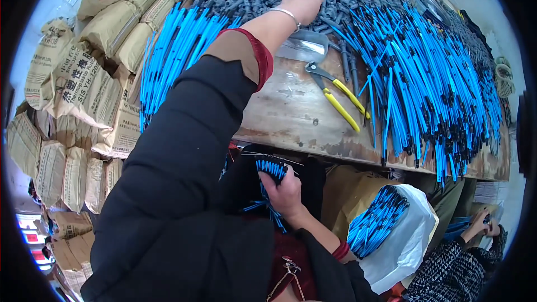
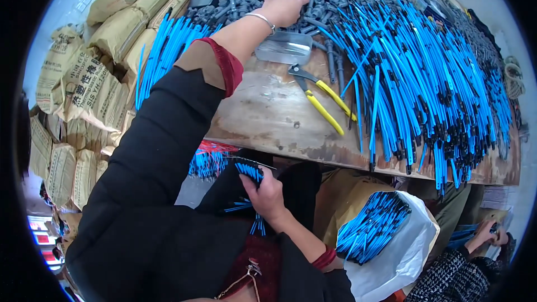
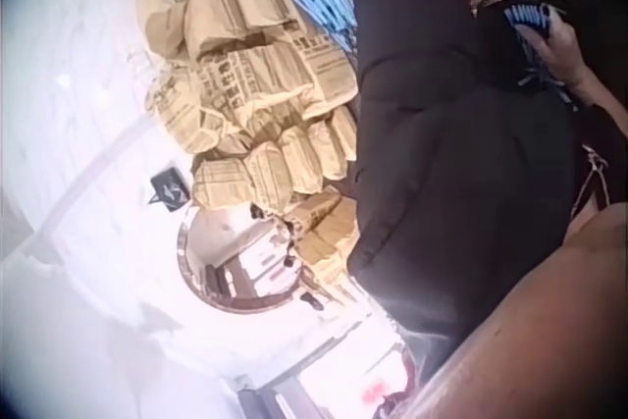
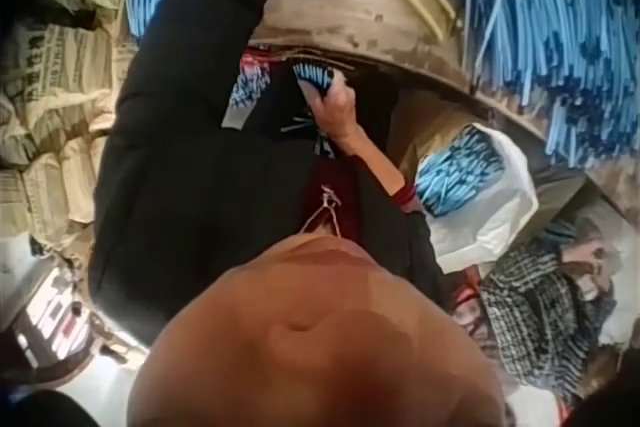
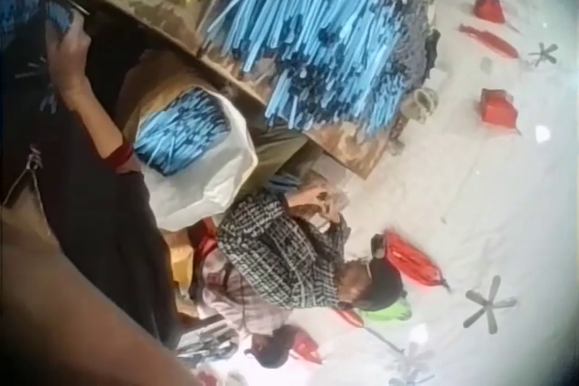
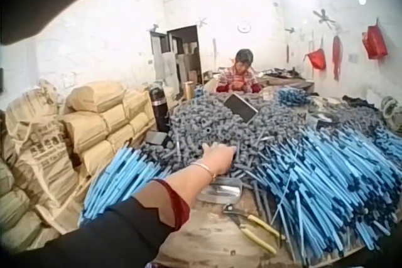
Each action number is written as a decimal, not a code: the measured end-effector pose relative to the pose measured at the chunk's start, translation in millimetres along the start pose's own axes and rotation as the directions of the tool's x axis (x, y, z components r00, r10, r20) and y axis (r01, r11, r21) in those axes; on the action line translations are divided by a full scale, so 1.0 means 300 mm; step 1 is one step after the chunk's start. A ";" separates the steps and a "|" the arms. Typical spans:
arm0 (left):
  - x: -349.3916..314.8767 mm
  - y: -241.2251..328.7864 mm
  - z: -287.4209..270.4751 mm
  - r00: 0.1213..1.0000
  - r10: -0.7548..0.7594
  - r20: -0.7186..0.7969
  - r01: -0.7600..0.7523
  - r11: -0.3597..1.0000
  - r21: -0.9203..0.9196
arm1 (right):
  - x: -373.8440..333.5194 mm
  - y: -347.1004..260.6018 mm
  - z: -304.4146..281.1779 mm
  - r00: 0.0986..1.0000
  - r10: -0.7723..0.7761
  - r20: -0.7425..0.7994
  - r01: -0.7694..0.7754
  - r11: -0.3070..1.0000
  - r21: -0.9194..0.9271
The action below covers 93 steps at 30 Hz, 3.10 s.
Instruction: The person organizes blue plastic components into a jig, then bundles them together with rubber bands.
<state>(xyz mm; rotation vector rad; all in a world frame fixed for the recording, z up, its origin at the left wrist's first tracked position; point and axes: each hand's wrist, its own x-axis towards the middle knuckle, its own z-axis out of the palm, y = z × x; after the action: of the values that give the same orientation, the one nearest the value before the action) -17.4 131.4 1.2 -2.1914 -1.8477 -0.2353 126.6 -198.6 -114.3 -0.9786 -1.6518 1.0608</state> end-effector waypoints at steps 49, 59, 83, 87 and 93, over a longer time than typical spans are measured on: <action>-1.219 0.076 -0.202 0.978 -0.194 0.077 0.112 0.178 -0.978 | -0.063 -0.072 0.108 0.994 0.100 -0.052 -0.108 0.978 -0.176; -1.218 0.077 -0.206 0.962 -0.267 0.049 0.149 0.366 -0.919 | -0.064 -0.078 0.103 0.995 0.093 -0.047 -0.099 0.983 -0.154; -1.226 0.015 -0.235 0.950 -0.138 0.280 0.262 -0.134 -0.956 | -0.033 -0.089 0.094 0.993 0.029 0.114 0.011 0.941 -0.337; -1.235 0.049 -0.217 0.946 -0.268 0.181 0.185 -0.010 -0.983 | -0.006 -0.089 0.085 0.984 0.077 0.159 -0.018 0.939 -0.344; -1.255 0.056 -0.194 0.913 -0.339 0.229 0.221 -0.063 -0.973 | 0.007 -0.078 0.070 0.970 0.097 0.222 -0.036 0.964 -0.264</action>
<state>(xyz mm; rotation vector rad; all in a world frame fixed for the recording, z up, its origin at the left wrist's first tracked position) -64.5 -242.8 -54.5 -2.1147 -2.3485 -2.4934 102.8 -208.6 -96.3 -1.1186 -2.0002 1.0550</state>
